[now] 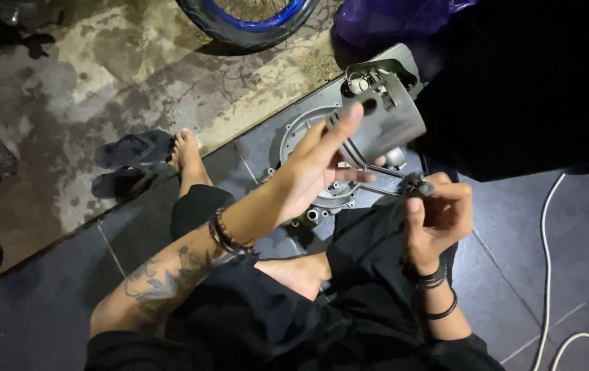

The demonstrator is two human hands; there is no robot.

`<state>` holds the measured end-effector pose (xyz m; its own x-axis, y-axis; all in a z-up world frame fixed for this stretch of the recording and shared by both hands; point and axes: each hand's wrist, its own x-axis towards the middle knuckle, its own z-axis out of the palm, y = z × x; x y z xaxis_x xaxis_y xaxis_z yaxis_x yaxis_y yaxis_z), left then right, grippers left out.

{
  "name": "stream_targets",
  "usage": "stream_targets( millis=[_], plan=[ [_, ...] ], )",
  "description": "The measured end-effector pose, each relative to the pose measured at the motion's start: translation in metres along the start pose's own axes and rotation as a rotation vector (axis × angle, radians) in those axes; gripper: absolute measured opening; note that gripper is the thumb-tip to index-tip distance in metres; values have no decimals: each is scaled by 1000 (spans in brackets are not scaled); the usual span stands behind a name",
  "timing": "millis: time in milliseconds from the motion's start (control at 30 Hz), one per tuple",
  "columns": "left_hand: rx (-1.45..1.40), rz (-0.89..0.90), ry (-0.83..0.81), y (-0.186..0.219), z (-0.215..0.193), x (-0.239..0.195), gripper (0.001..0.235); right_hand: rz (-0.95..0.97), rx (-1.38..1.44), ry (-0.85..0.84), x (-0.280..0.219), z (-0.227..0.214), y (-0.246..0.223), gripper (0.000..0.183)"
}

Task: The person sits on the floor and uses a metal file to smooth the surface of a motorcycle piston. They then place the piston into the engine casing and insert a connecting rod into the assembly.

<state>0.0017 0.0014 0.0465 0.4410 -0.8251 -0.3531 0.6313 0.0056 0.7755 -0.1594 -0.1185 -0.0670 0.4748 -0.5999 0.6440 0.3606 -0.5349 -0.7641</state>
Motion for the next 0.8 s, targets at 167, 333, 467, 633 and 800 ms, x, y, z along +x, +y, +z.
stream_targets(
  millis=[167, 333, 467, 633, 800],
  plan=[
    [141, 22, -39, -3, 5, -7, 94, -91, -147, 105, 23, 2, -7, 29],
    [587, 196, 85, -1, 3, -9, 87, -303, -205, -74, 6, 4, -7, 12],
    [654, 393, 13, -5, -5, -6, 75, -297, -175, 15, 16, -3, -2, 24],
    [647, 296, 42, -3, 6, -11, 77, -147, -190, 193, 24, 2, -17, 32],
    [790, 531, 125, -12, 5, -13, 53, -182, -179, -171, 10, 8, -26, 23]
  ],
)
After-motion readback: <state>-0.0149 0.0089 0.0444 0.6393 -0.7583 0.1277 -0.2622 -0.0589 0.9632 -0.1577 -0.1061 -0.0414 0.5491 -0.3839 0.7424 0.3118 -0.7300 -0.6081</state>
